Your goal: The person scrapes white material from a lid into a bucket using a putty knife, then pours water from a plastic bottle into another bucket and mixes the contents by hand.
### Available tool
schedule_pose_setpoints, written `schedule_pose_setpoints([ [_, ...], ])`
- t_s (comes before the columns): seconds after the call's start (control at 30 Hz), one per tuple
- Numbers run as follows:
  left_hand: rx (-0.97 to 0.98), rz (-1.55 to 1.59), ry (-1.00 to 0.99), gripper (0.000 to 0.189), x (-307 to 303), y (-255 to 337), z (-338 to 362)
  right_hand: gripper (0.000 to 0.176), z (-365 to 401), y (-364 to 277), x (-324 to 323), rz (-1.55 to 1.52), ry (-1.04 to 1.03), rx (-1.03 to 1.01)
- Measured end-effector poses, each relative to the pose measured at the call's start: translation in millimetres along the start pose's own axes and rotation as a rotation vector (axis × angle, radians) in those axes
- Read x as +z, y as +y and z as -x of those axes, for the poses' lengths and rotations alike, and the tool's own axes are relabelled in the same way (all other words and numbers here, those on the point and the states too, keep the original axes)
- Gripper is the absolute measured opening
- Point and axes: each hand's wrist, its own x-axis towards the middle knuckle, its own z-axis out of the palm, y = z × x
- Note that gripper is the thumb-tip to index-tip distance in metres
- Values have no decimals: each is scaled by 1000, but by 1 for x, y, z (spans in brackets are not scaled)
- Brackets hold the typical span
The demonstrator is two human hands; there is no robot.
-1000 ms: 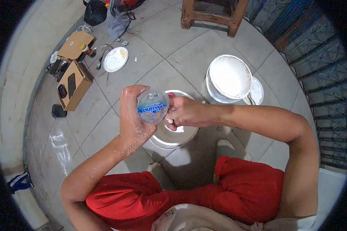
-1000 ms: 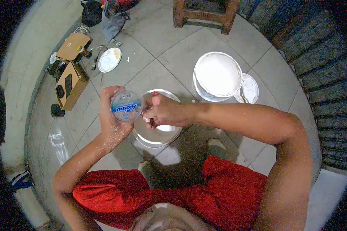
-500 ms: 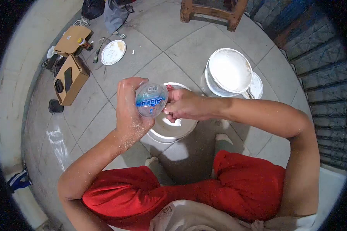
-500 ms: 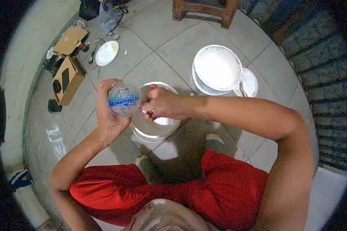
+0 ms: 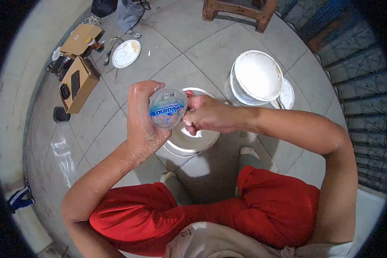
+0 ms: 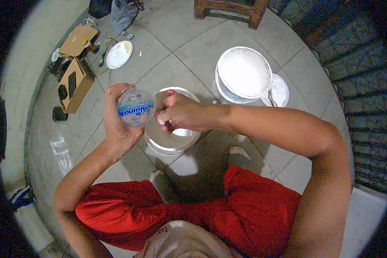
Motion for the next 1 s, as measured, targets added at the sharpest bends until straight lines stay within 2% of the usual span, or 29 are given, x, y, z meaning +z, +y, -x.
schedule_pose_setpoints([
  [0.1,25,-13,9,58,-1,0,0,11,-2,-3,-9,-46,-60,101],
  [0.17,38,-32,2,57,-4,-1,0,16,3,-10,-2,-67,110,108],
  [0.27,62,-47,2,57,-6,-2,0,25,7,-16,8,26,180,21],
  [0.43,66,-60,46,58,-5,-5,1,18,8,0,-13,77,40,-32],
  [0.5,50,-3,6,58,-6,-5,3,16,9,-4,-9,157,83,43],
  [0.67,76,17,-9,59,-8,-2,-1,13,9,-13,-5,229,116,68],
  [0.87,86,27,-19,64,-7,1,-1,15,3,-16,3,166,208,129],
  [1.0,72,25,-32,66,-10,1,-1,15,4,-11,3,161,190,58],
])
